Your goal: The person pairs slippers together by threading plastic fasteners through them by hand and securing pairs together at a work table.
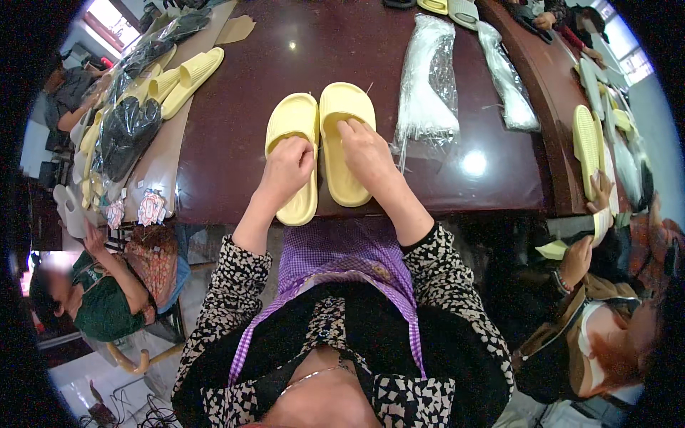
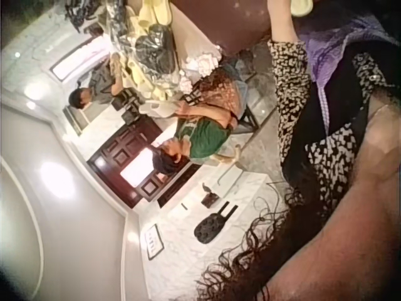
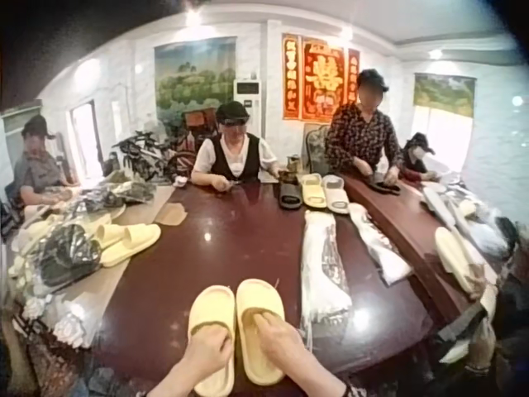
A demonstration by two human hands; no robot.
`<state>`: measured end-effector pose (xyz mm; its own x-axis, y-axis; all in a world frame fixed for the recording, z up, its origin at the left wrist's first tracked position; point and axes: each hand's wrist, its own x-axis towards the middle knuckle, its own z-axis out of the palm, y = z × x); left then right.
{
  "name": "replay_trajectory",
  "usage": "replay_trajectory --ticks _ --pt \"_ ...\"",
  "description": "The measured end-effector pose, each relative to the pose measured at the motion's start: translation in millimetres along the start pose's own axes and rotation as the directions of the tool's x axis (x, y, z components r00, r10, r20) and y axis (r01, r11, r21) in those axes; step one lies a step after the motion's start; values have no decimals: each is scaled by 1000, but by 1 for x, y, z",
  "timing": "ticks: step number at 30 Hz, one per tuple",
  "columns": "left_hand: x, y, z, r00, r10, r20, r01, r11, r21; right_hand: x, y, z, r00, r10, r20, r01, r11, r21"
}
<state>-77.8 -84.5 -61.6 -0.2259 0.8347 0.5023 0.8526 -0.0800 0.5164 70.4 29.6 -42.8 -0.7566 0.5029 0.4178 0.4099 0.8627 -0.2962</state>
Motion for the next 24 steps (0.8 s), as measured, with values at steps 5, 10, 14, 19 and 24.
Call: replay_trajectory --ticks 5,10,14,19,24 --pt "-3 -2 5 998 12 -58 -9 999 45 10 16 -19 974 115 -196 -49 948 314" --pt "-1 1 6 997 16 -72 -12 999 49 68 71 -11 933 360 -13 -351 916 196" --pt "-4 -1 5 996 13 -93 -6 998 67 103 87 9 850 453 269 -471 882 2" --pt "-7 -4 10 990 12 -142 -9 1000 22 113 109 30 883 368 290 -413 904 112" --pt "-6 -9 13 988 -41 -146 40 999 -12 127 94 45 964 264 21 -261 933 248"
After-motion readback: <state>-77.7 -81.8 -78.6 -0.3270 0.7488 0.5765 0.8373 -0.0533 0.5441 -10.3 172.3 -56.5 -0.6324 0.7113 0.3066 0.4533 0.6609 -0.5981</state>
